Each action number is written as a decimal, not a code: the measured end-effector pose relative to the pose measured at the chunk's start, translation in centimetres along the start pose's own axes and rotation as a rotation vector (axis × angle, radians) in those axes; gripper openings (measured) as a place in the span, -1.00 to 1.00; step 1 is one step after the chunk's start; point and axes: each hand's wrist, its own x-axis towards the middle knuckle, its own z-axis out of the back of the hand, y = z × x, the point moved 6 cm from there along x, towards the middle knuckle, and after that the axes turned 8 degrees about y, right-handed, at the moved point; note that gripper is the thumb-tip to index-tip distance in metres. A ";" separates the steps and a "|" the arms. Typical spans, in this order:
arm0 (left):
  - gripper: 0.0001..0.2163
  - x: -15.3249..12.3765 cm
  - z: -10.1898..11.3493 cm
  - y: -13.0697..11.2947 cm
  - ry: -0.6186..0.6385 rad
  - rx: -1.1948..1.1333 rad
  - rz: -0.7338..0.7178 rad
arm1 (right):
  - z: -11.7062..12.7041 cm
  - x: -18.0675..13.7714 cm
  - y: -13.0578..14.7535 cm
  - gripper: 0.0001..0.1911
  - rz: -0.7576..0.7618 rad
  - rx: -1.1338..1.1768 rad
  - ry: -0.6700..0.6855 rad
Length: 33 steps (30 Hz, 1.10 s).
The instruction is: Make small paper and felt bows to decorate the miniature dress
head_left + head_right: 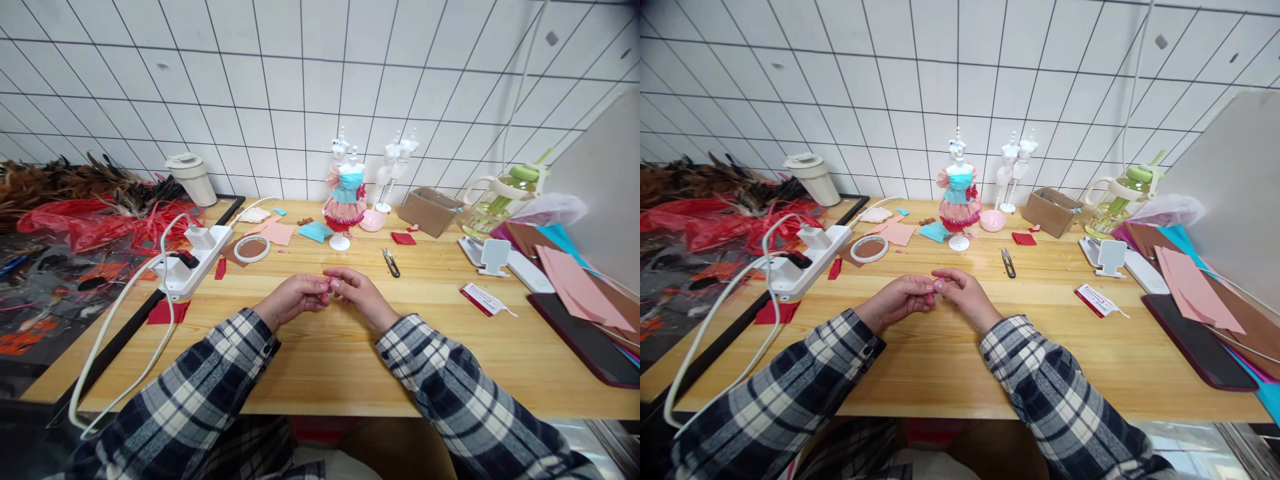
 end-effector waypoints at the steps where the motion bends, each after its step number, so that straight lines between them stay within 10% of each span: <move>1: -0.86 0.0 0.0 0.0 -0.005 -0.003 -0.005 | 0.0 0.1 -0.1 -0.52 0.002 -0.010 -0.009; 26: -0.67 -0.1 0.3 -2.4 -0.212 0.532 -0.272 | 1.9 0.6 0.0 -0.66 0.091 -0.368 -0.160; 33: -0.71 -0.1 0.9 -2.6 -0.249 0.629 -0.307 | 1.4 0.3 -0.1 -0.32 0.047 -0.256 -0.108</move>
